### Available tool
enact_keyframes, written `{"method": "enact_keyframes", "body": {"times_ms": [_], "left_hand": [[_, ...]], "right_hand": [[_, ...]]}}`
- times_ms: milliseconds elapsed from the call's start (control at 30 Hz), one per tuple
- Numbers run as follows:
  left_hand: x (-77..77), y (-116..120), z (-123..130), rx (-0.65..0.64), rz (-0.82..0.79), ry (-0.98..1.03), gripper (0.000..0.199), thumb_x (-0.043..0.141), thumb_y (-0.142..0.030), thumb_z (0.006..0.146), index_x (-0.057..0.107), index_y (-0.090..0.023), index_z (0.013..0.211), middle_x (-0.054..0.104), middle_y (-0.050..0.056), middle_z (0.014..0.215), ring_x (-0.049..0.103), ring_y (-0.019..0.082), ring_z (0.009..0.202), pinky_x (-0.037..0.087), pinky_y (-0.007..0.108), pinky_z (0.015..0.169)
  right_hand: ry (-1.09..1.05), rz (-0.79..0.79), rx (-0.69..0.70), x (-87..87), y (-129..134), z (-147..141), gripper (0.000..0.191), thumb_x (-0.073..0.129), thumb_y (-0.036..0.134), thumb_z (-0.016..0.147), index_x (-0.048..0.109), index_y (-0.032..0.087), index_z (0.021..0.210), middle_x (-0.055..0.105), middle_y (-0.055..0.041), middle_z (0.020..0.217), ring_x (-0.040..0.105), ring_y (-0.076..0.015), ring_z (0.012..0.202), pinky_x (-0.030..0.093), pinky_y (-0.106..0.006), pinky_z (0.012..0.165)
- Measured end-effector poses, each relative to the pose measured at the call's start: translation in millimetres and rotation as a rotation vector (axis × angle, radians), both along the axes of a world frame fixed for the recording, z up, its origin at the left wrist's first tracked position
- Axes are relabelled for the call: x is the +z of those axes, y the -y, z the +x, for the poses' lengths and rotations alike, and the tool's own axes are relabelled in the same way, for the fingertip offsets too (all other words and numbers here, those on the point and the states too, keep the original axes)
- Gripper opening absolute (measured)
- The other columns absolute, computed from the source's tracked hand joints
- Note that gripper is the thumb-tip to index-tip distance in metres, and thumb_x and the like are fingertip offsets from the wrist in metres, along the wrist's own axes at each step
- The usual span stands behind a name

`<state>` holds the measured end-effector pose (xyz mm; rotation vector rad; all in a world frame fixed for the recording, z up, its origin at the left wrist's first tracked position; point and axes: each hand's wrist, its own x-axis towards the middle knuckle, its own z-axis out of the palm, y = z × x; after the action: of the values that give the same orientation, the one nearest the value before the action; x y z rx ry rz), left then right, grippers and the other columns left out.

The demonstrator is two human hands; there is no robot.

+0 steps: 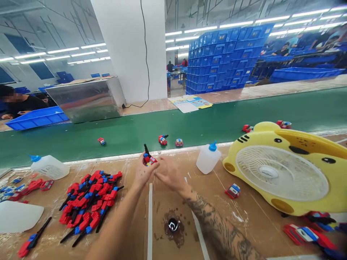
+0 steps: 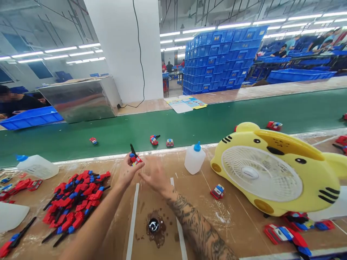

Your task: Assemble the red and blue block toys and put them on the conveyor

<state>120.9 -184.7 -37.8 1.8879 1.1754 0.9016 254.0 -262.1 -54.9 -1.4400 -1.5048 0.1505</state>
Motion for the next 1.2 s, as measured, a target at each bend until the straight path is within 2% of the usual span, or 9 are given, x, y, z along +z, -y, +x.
{"method": "enact_keyframes", "body": {"times_ms": [133, 267, 400, 533, 667, 767, 933, 1067, 1200], "left_hand": [[7.8, -108, -2, 0.011, -0.005, -0.296, 0.063, 0.081, -0.023, 0.068, 0.053, -0.016, 0.124, 0.068, 0.008, 0.105, 0.064, 0.022, 0.098, 0.05, 0.036, 0.091], [15.1, -186, 8, -0.066, -0.053, -0.638, 0.034, 0.069, -0.03, 0.087, 0.061, -0.014, 0.115, 0.066, 0.008, 0.109, 0.064, 0.022, 0.097, 0.054, 0.041, 0.086], [9.5, -229, 24, -0.156, -0.116, -0.858, 0.03, 0.063, -0.034, 0.093, 0.062, -0.015, 0.116, 0.065, 0.008, 0.113, 0.065, 0.021, 0.097, 0.057, 0.039, 0.082], [-6.4, -238, 29, -0.211, -0.085, -0.927, 0.034, 0.063, -0.035, 0.093, 0.06, -0.016, 0.12, 0.063, 0.009, 0.118, 0.064, 0.022, 0.102, 0.056, 0.042, 0.086], [-5.3, -223, 11, -0.246, 0.028, -0.931, 0.053, 0.063, -0.043, 0.091, 0.05, -0.017, 0.136, 0.054, 0.013, 0.136, 0.057, 0.028, 0.118, 0.048, 0.049, 0.098], [18.9, -193, -22, -0.277, 0.116, -0.957, 0.062, 0.068, -0.045, 0.083, 0.052, -0.016, 0.135, 0.055, 0.016, 0.137, 0.053, 0.03, 0.125, 0.042, 0.043, 0.104], [56.4, -90, -109, -0.265, 0.143, -1.087, 0.022, 0.067, -0.039, 0.076, 0.071, -0.02, 0.086, 0.072, 0.011, 0.092, 0.067, 0.031, 0.098, 0.048, 0.037, 0.089], [41.5, -2, -157, -0.186, 0.136, -1.176, 0.019, 0.066, -0.035, 0.073, 0.067, -0.02, 0.084, 0.07, 0.015, 0.094, 0.068, 0.032, 0.087, 0.05, 0.038, 0.077], [20.0, 28, -179, -0.087, 0.161, -1.086, 0.019, 0.054, -0.027, 0.076, 0.064, -0.019, 0.09, 0.066, 0.013, 0.087, 0.066, 0.029, 0.071, 0.048, 0.036, 0.066]], "right_hand": [[-0.101, -0.175, -0.352, -12.2, -73, 76, 0.046, 0.059, 0.018, 0.082, 0.056, 0.013, 0.127, 0.057, -0.0181, 0.129, 0.05, -0.0316, 0.122, 0.037, -0.048, 0.106], [-0.141, -0.257, -0.511, -19.0, -118, 127, 0.042, 0.057, 0.008, 0.075, 0.062, 0.012, 0.116, 0.058, -0.0228, 0.127, 0.046, -0.0378, 0.125, 0.033, -0.054, 0.104], [-0.191, -0.286, -0.485, -32.6, -126, 140, 0.02, 0.066, 0.014, 0.068, 0.068, 0.017, 0.088, 0.068, -0.0131, 0.094, 0.06, -0.0318, 0.101, 0.042, -0.044, 0.094], [-0.341, -0.227, -0.425, -50.7, -108, 120, 0.031, 0.07, 0.037, 0.074, 0.066, 0.017, 0.097, 0.068, -0.0086, 0.089, 0.063, -0.028, 0.087, 0.048, -0.042, 0.084], [-0.6, -0.167, -0.255, -57.8, -73, 73, 0.053, 0.066, 0.056, 0.079, 0.057, 0.02, 0.118, 0.069, -0.0062, 0.099, 0.065, -0.0224, 0.085, 0.053, -0.036, 0.076], [-0.947, -0.134, -0.021, -52.9, -39, 40, 0.054, 0.081, 0.049, 0.071, 0.062, 0.024, 0.115, 0.07, -0.0028, 0.093, 0.064, -0.0184, 0.076, 0.052, -0.029, 0.064], [-1.36, -0.174, 0.156, -48.3, 16, 17, 0.046, 0.09, 0.042, 0.066, 0.072, 0.024, 0.104, 0.072, -0.0036, 0.091, 0.062, -0.0161, 0.074, 0.05, -0.025, 0.059], [-1.513, -0.259, 0.293, -45.5, 50, 8, 0.044, 0.084, 0.046, 0.073, 0.074, 0.022, 0.108, 0.073, -0.0075, 0.102, 0.064, -0.0203, 0.085, 0.053, -0.031, 0.065], [-1.553, -0.212, 0.408, -39.2, 69, -1, 0.038, 0.086, 0.039, 0.07, 0.075, 0.021, 0.102, 0.073, -0.0035, 0.095, 0.064, -0.0185, 0.082, 0.05, -0.029, 0.064]]}}
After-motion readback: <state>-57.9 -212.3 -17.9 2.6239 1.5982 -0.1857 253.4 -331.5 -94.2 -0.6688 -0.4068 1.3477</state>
